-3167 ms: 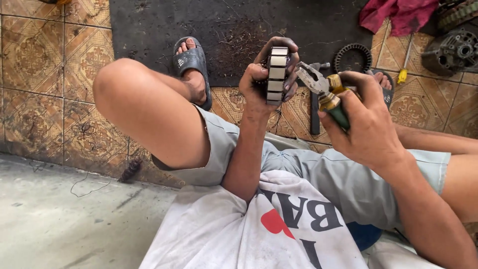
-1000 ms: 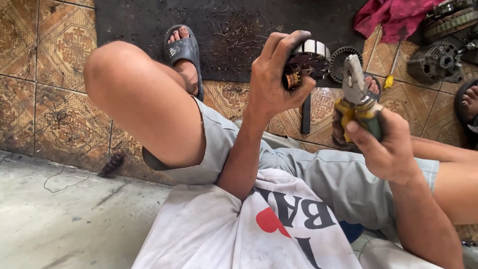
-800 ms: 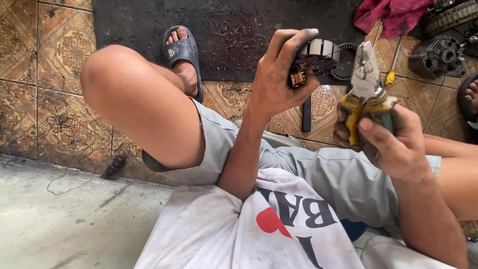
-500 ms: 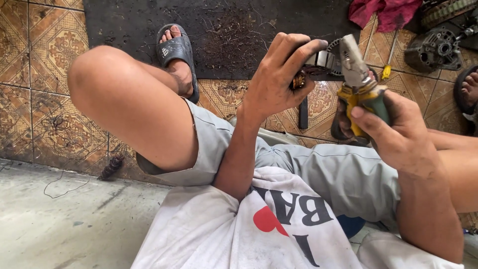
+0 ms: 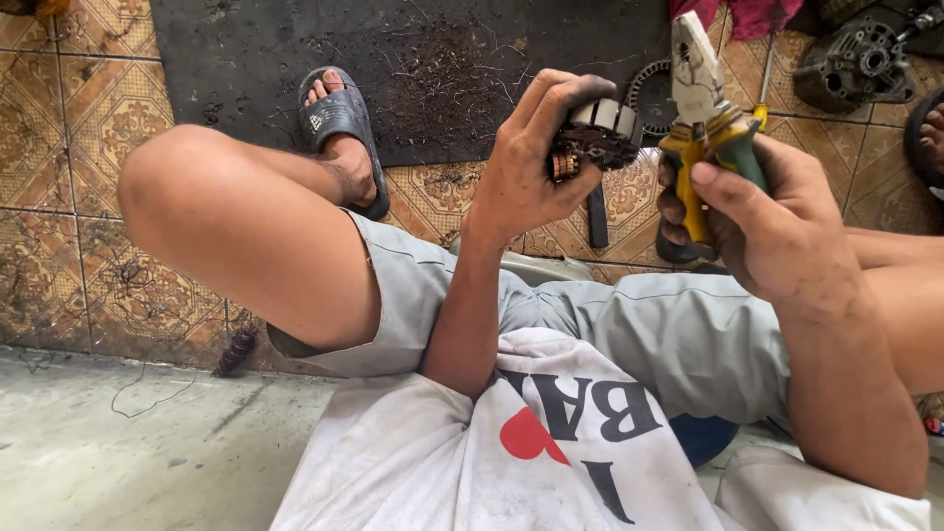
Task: Using pliers to pry and remove copper wire windings from an electric motor stator core.
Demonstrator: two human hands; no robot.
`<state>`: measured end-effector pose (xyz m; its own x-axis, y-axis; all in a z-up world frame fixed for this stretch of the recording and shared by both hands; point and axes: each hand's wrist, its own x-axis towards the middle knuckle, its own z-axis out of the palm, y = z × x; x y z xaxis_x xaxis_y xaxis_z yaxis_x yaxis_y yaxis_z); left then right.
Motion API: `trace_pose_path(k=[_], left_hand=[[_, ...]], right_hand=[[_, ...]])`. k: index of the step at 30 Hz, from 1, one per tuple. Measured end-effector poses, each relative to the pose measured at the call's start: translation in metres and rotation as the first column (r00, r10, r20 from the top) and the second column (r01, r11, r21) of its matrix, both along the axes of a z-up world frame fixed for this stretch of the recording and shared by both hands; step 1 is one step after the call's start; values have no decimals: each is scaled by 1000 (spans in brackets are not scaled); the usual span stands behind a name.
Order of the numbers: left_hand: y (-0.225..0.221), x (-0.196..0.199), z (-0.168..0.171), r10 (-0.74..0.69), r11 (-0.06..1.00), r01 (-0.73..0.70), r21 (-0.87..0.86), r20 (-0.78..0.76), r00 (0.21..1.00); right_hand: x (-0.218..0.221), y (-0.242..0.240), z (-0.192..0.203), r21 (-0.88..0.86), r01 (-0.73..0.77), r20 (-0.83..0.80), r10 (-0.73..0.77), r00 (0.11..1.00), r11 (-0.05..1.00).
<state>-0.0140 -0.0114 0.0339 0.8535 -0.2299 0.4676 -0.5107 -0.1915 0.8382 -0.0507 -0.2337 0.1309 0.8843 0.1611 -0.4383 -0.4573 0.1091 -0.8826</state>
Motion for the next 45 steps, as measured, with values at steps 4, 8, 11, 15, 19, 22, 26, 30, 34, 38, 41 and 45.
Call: trace_pose_path(k=[4, 8, 11, 15, 19, 22, 26, 30, 34, 38, 41, 45], left_hand=[[-1, -1, 2, -28, 998, 28, -47, 5, 1000], [-2, -1, 0, 41, 997, -35, -74, 76, 996], [-2, -2, 0, 90, 990, -77, -115, 111, 990], [-3, 3, -12, 237, 971, -229, -66, 373, 897], [8, -1, -7, 300, 946, -320, -45, 487, 820], [6, -2, -12, 336, 927, -372, -47, 544, 769], [2, -7, 6, 340, 918, -392, -59, 626, 702], [2, -10, 15, 314, 933, -355, -62, 621, 718], [1, -9, 15, 293, 941, -334, -57, 628, 721], [0, -14, 20, 212, 971, -239, -19, 529, 822], [-6, -13, 22, 46, 990, -102, 99, 454, 890], [-22, -5, -4, -144, 989, 133, 64, 199, 969]], right_hand=[[3, 3, 6, 85, 13, -1, -13, 1000, 996], [2, 6, 7, 109, 35, 5, -36, 999, 993], [1, 12, 7, 144, 44, 21, -47, 999, 989], [0, -9, 0, -23, -185, 241, 185, 953, 982], [-8, -16, -1, -302, -264, 441, 380, 813, 916], [-12, -19, -1, -555, -144, 579, 505, 640, 819], [-19, -30, -4, -624, -71, 620, 549, 561, 778], [-29, -27, 6, -691, -71, 549, 586, 596, 719], [-33, -26, 1, -675, -90, 549, 580, 601, 732], [-30, -13, -3, -365, -163, 656, 377, 653, 917], [-12, -57, -17, -95, -190, 550, 211, 808, 977], [12, -218, -91, -100, -55, 378, 89, 921, 993]])
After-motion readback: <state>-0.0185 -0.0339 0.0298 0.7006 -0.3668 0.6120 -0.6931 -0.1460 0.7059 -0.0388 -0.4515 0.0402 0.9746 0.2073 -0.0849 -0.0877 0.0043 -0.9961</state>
